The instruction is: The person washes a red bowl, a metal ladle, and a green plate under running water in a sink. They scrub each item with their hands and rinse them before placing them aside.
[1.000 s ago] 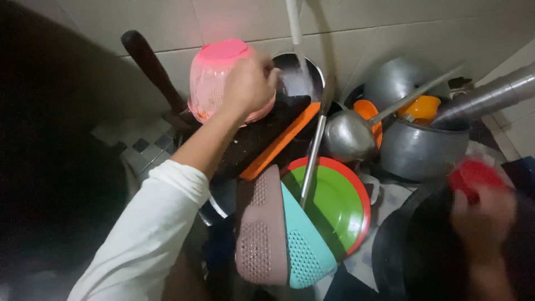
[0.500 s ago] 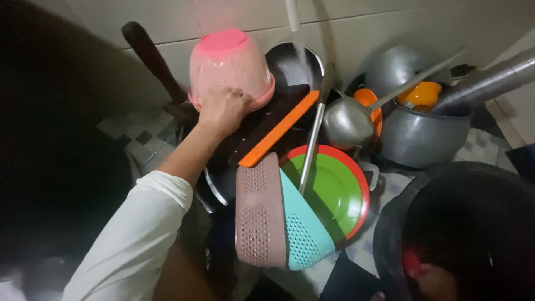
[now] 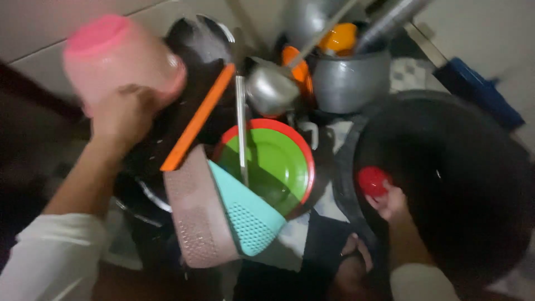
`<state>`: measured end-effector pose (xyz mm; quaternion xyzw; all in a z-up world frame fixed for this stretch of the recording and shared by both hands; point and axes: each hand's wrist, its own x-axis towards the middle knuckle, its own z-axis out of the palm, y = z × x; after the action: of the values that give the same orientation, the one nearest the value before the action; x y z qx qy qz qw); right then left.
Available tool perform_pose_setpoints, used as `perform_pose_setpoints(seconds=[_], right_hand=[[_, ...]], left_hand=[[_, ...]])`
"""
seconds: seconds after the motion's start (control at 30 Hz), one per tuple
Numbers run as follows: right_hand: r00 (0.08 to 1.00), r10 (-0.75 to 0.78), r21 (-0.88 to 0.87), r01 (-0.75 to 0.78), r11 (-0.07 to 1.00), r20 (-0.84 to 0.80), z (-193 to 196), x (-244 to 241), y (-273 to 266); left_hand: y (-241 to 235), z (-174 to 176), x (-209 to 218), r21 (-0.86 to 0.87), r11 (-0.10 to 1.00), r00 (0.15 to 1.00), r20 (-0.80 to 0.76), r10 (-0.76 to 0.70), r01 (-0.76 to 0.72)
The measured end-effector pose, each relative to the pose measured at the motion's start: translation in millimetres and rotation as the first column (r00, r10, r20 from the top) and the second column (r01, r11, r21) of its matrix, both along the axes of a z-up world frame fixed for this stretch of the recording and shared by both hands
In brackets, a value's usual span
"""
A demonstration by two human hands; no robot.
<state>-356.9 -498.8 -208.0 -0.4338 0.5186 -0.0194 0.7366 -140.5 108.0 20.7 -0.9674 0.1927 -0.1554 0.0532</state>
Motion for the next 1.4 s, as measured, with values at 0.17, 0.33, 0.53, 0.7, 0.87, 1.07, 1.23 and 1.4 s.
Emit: perform_pose_setpoints(seconds=[0.17,0.33,0.53,0.7,0.87,1.07,1.23,1.4], right_hand=[[0.996,0.067,0.016,-0.066,0.998,-0.062,50.7,-6.8,22.5],[0.989,0.073,-0.021,-0.076,0.997,-0.131,61.6,-5.1,21.4],[0.869,0.294,-0.144,-0.375,0.916,-0.397,87.8,1.5,41.8],[0.797,0.378,-0.135,-0.489,0.862,-0.471,82.6,3.2,45.5],[0.543,0.571,-0.101,-0.773,0.626,-0.616,51.7,6.9,35.6],[0.320,0.519,-0.193,-0.939,0.283,-0.793,-19.3,6.8,8.8],[0.788,0.270,-0.665,-0.613,0.426,-0.554,65.7,50.5,40.9],[0.815,0.521,-0.966,0.239,0.099,0.255,172.1,116.4,110.9]], left_hand=[[-8.0,18.7,-7.8,0.062,0.992,0.975,-0.187,0.119,-0.109],[-17.4,26.1,-10.7,0.092,0.979,0.947,-0.249,0.202,-0.185],[-37.7,43.6,-17.5,0.136,0.965,0.912,-0.317,0.258,-0.226],[-45.7,43.7,-19.1,0.134,0.968,0.922,-0.301,0.243,-0.212],[-40.6,36.4,-13.8,0.051,0.975,0.923,-0.314,0.221,-0.216],[-22.3,16.9,-3.4,0.103,0.972,0.933,-0.273,0.233,-0.213],[-46.7,56.2,-17.4,0.230,0.941,0.887,-0.334,0.317,-0.250],[-30.6,82.7,-22.1,0.009,0.918,0.845,-0.385,0.370,-0.397]])
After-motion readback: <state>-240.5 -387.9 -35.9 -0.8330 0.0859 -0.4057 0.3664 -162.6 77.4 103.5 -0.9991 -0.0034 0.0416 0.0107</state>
